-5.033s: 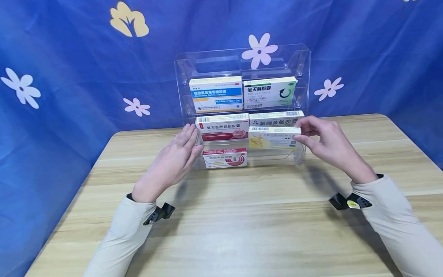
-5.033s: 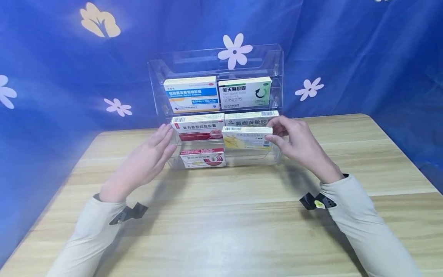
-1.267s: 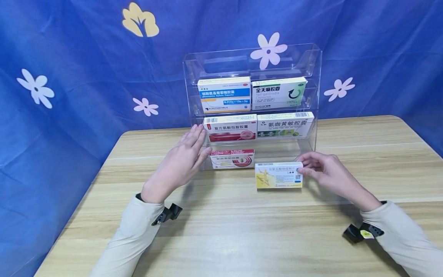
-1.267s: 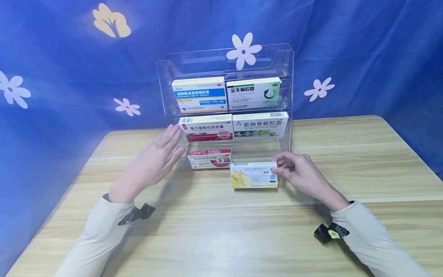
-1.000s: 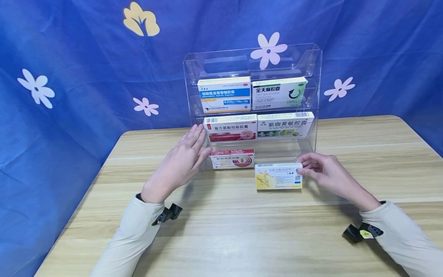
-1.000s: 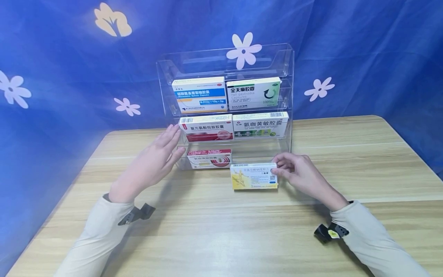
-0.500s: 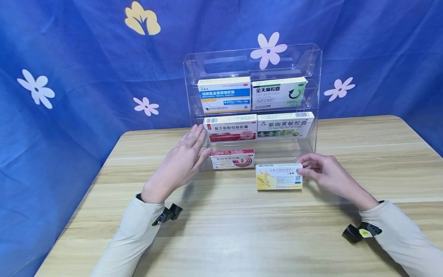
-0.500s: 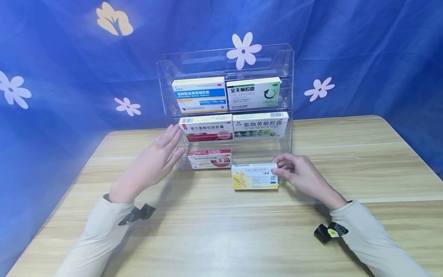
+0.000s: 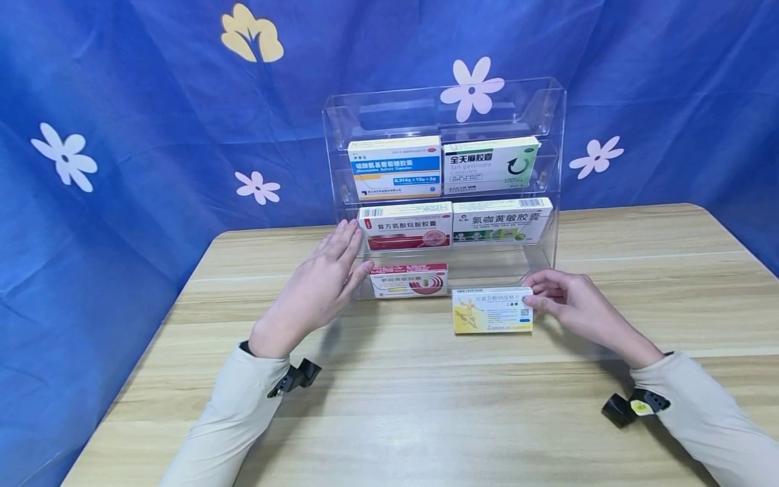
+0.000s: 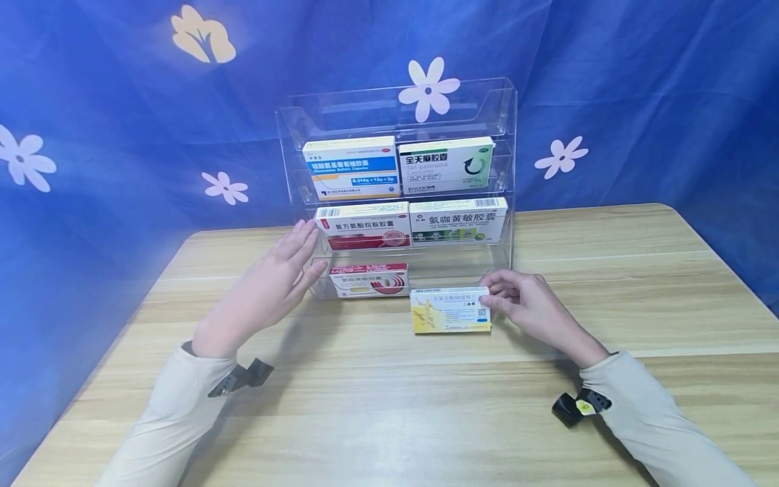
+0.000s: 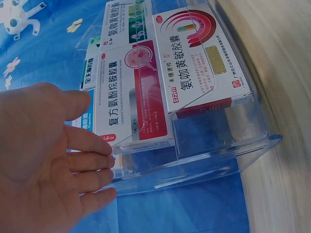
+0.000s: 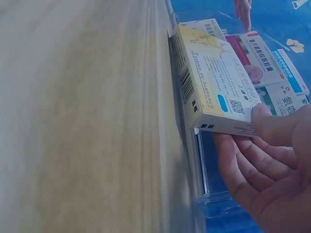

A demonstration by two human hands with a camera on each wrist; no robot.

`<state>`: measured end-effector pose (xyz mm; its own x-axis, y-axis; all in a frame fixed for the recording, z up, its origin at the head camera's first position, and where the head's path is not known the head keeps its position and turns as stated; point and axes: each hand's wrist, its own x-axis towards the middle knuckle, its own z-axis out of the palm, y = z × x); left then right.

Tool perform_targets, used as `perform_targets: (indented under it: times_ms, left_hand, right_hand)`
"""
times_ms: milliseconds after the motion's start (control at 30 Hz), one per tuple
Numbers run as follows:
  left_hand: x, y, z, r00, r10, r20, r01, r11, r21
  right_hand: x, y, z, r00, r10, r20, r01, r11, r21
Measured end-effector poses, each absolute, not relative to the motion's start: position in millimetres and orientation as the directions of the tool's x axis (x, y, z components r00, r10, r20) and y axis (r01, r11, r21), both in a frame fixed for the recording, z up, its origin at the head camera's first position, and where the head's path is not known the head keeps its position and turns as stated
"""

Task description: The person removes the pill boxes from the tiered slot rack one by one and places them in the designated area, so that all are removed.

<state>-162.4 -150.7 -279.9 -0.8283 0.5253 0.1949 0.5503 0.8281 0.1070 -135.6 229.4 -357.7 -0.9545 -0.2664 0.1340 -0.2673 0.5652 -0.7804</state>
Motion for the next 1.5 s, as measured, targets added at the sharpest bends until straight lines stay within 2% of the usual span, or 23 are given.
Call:
perform_targets:
  times_ms: [200, 500, 867, 1233, 1500]
  left_hand:
    - [-162.6, -151.1, -280.1, -0.83, 0.526, 0.187, 0.549, 0.829, 0.107]
    - [-163.5, -150.7, -280.3, -0.835, 0.522, 0.173, 0.543, 0.832, 0.11]
    - [-162.7, -150.9, -280.0, -0.825, 0.532, 0.189, 0.555, 0.826, 0.101]
    - [-162.9, -149.7, -279.5, -0.824, 0.536, 0.182, 0.557, 0.825, 0.094]
    - [-162.2, -149.3, -279.1, -0.825, 0.534, 0.186, 0.555, 0.827, 0.092]
  right_hand:
    - [-137.9, 230.1, -359.4, -0.954, -0.268, 0.131, -0.268, 0.572, -0.775]
    - [-141.1, 229.8, -364.1, -0.932, -0.299, 0.205, -0.347, 0.575, -0.741]
    - [-143.1, 229.5, -368.4, -0.854, -0.349, 0.386, -0.519, 0.632, -0.576]
    - [-142.0, 227.7, -370.7, -0.858, -0.336, 0.389, -0.509, 0.662, -0.55]
    - [-140.4, 225.7, -368.9, -0.822, -0.39, 0.415, -0.562, 0.671, -0.484]
